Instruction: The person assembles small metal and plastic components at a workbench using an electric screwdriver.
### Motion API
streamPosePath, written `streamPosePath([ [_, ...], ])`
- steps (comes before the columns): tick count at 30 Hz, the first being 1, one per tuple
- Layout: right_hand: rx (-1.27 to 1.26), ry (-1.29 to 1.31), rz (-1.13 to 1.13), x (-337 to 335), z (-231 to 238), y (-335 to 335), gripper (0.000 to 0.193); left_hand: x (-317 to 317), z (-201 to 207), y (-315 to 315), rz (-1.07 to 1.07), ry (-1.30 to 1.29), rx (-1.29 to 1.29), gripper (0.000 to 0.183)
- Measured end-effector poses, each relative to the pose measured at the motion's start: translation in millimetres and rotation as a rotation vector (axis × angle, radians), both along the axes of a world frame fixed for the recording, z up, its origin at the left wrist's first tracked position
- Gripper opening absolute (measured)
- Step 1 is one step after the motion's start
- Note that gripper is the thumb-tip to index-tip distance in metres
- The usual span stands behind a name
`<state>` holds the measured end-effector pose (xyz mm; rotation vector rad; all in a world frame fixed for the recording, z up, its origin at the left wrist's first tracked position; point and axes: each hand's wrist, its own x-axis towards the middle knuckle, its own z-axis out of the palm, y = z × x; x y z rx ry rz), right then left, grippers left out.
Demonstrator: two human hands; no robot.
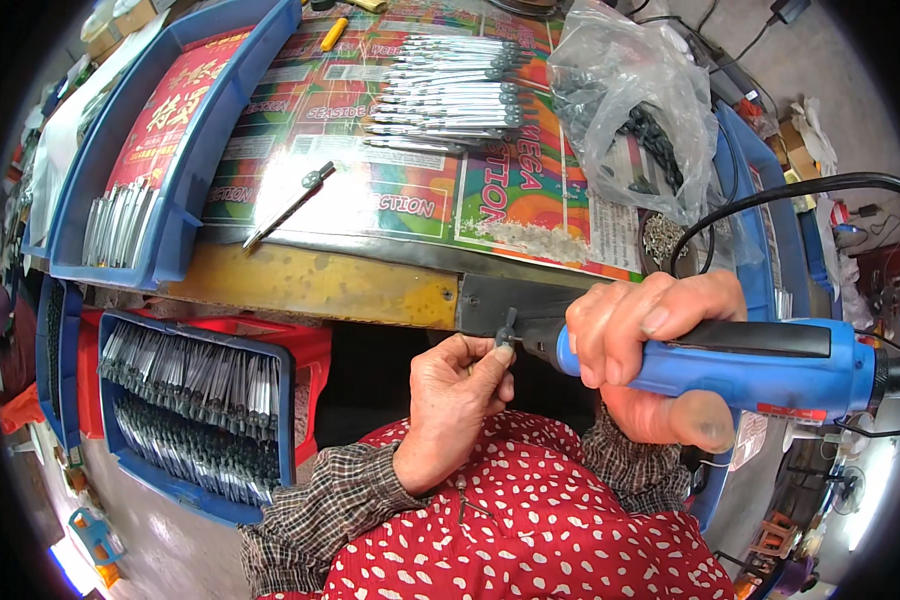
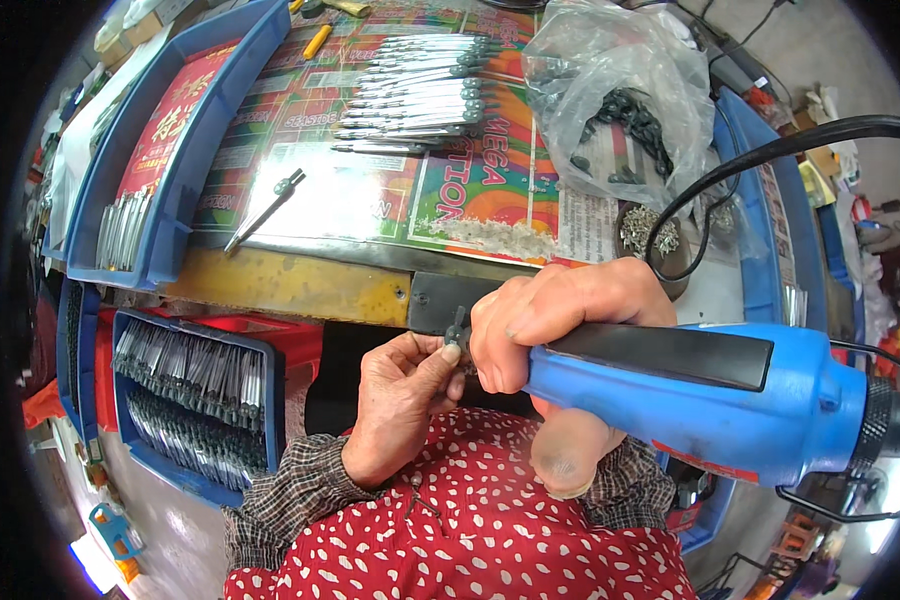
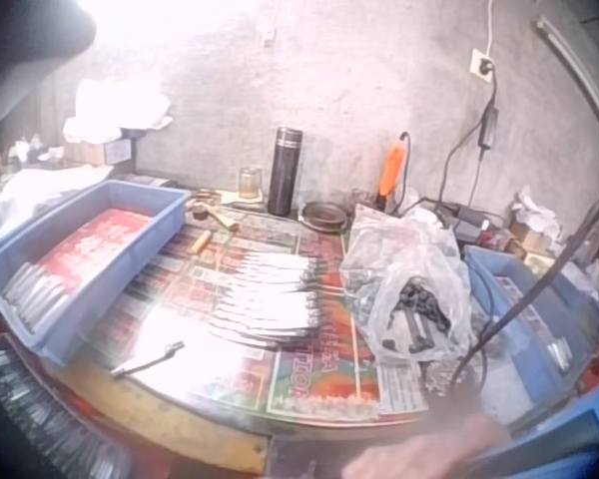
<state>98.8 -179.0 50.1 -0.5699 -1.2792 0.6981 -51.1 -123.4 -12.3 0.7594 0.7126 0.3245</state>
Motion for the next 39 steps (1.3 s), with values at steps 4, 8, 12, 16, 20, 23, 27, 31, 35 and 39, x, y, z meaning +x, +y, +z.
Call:
streamPosePath([
  [4, -0.034, -0.062, -0.157, -15, 8, -1, 0.06, 2, 2, 0, -0.012, 0.002, 0.001, 0.013],
  [8, -0.095, -0.187, -0.125, -19, 11, 6, 0.06, 1, 3, -1, 0.028, 0.059, -0.027, 0.013],
  [12, -0.036, -0.181, -0.06, -10, 9, 8, 0.065, 3, 2, -2, -0.001, 0.046, -0.022, 0.013],
  [16, 0.024, -0.064, -0.119, -10, -1, 9, 0.068, 2, 0, -3, 0.018, -0.002, -0.014, 0.014],
  [20, 0.008, 0.123, -0.008, -14, 2, -1, 0.069, 1, 0, -2, 0.006, 0.003, -0.003, 0.014],
  [23, -0.007, -0.101, -0.13, -19, 10, 1, 0.066, 1, -1, -2, 0.007, 0.008, 0.01, 0.014],
  [27, -0.002, -0.114, -0.106, -17, 12, 4, 0.065, 1, 0, -2, 0.001, 0.018, 0.01, 0.014],
  [31, 0.0, 0.07, 0.079, -10, 8, 5, 0.074, 1, 1, -3, 0.007, 0.019, 0.003, 0.014],
  [35, -0.033, 0.069, 0.089, -11, 7, 5, 0.072, 2, -2, -1, 0.006, 0.025, 0.009, 0.015],
  [39, -0.046, 0.06, -0.052, -18, 7, 4, 0.065, 2, 2, -1, -0.014, 0.036, 0.014, 0.014],
])
